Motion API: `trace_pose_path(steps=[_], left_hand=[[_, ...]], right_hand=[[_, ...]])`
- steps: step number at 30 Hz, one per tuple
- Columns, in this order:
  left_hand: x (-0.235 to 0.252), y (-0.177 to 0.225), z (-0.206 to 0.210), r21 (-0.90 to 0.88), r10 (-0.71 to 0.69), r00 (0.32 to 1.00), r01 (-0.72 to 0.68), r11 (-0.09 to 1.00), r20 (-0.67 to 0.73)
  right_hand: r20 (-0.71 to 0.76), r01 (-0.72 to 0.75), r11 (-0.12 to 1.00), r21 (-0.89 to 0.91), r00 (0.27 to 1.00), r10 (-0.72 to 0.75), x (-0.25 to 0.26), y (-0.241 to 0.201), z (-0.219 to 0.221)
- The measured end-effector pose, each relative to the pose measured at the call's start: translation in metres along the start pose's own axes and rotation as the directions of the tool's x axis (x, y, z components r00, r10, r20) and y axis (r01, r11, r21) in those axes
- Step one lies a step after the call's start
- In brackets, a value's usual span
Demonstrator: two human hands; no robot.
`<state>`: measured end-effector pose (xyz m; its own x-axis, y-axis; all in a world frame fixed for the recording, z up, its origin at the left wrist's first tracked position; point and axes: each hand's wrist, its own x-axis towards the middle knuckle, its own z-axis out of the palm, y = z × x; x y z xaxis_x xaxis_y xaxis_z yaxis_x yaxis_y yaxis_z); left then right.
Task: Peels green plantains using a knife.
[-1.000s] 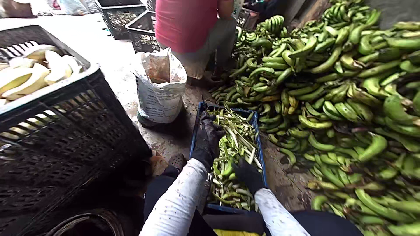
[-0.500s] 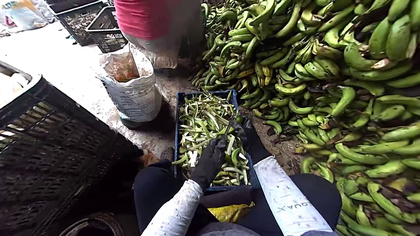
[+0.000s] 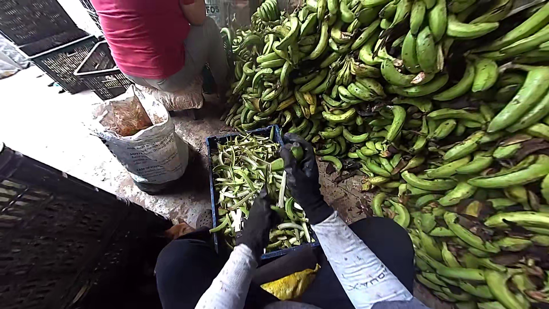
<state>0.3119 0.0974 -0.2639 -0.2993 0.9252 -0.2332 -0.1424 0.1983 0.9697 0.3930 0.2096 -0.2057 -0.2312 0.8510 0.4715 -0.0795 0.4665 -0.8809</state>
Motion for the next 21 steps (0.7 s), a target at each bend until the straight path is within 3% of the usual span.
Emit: trace_pose_path(steps=[2, 4, 6, 8, 13, 18, 21], left_hand=[[0.002, -0.009, -0.001, -0.053, -0.103, 0.995, 0.104, 0.993, 0.015], [-0.007, -0.012, -0.002, -0.089, 0.006, 0.999, -0.002, 0.996, 0.045], [-0.012, -0.003, -0.003, -0.079, 0.149, 0.984, -0.142, 0.987, 0.100], [-0.017, 0.002, -0.003, -0.054, 0.233, 0.961, -0.227, 0.972, 0.152], [-0.021, 0.003, 0.002, 0.011, 0.227, 0.952, -0.235, 0.972, 0.207], [-0.019, -0.004, 0.001, 0.071, 0.211, 0.965, -0.224, 0.972, 0.157], [-0.014, -0.008, -0.001, 0.135, 0.221, 0.968, -0.236, 0.962, 0.116]], right_hand=[[0.034, -0.077, 0.993, 0.089, 0.997, 0.074, 0.012, -0.007, -0.007], [0.092, -0.223, 0.925, 0.309, 0.975, 0.204, 0.015, 0.003, -0.015], [0.143, -0.324, 0.769, 0.551, 0.944, 0.296, 0.023, 0.015, -0.022], [0.178, -0.390, 0.658, 0.645, 0.913, 0.366, 0.027, 0.020, -0.025], [0.209, -0.457, 0.649, 0.607, 0.881, 0.425, 0.023, 0.018, -0.023], [0.168, -0.469, 0.656, 0.592, 0.867, 0.468, 0.018, 0.016, -0.014], [0.167, -0.483, 0.599, 0.638, 0.847, 0.505, 0.011, 0.016, -0.005]])
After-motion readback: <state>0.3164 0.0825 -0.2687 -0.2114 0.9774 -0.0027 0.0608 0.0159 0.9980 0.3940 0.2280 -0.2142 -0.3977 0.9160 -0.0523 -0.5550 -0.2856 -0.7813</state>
